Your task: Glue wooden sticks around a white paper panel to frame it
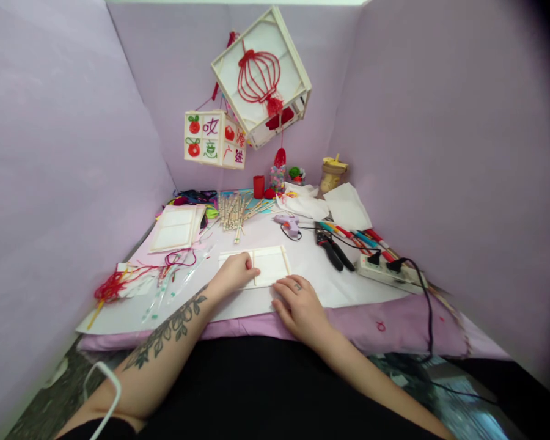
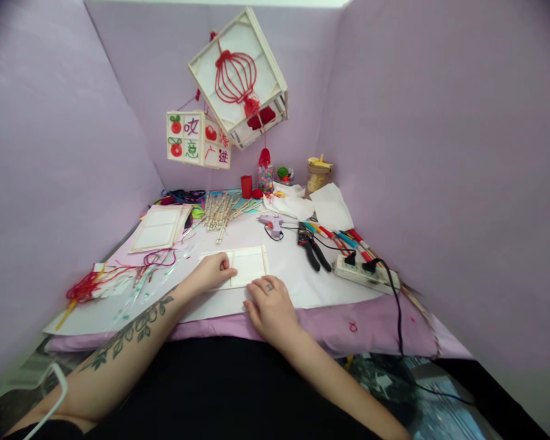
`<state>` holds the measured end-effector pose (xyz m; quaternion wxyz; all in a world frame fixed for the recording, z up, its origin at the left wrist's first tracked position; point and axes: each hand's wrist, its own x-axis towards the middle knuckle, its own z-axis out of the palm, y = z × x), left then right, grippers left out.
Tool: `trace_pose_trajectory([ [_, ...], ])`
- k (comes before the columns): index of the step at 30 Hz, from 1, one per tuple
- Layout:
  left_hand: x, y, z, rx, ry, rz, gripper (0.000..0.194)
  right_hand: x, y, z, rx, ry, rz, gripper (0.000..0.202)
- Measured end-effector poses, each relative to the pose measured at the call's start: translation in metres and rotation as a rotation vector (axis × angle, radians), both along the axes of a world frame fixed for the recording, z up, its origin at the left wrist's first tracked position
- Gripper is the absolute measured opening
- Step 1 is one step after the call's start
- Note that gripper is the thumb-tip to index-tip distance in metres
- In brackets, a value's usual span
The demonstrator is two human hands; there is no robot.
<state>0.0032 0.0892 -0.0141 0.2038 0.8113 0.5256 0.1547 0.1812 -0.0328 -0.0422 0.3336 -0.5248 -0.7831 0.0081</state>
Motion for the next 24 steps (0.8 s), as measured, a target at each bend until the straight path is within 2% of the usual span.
trace_pose_trajectory([
  [3,0.0,0.0,-0.003,0.001,-0.012,0.004,0.018,-0.02,0.014,0.015,-0.088,-0.026,0.057,0.028],
  [6,-0.001,0.0,-0.005,0.009,-0.003,0.01,0.013,-0.038,0.032,0.024,-0.211,-0.088,-0.004,0.023],
  [10,-0.002,0.003,-0.001,-0.014,0.01,0.015,0.013,-0.046,0.046,0.018,-0.263,-0.083,-0.063,0.016],
  [17,0.006,0.011,0.007,-0.012,0.199,0.009,0.038,-0.041,0.047,0.007,-0.223,-0.03,-0.041,0.008],
  [24,0.012,0.02,0.006,-0.085,0.261,0.038,0.028,-0.042,0.048,0.006,-0.196,-0.002,-0.036,0.007],
])
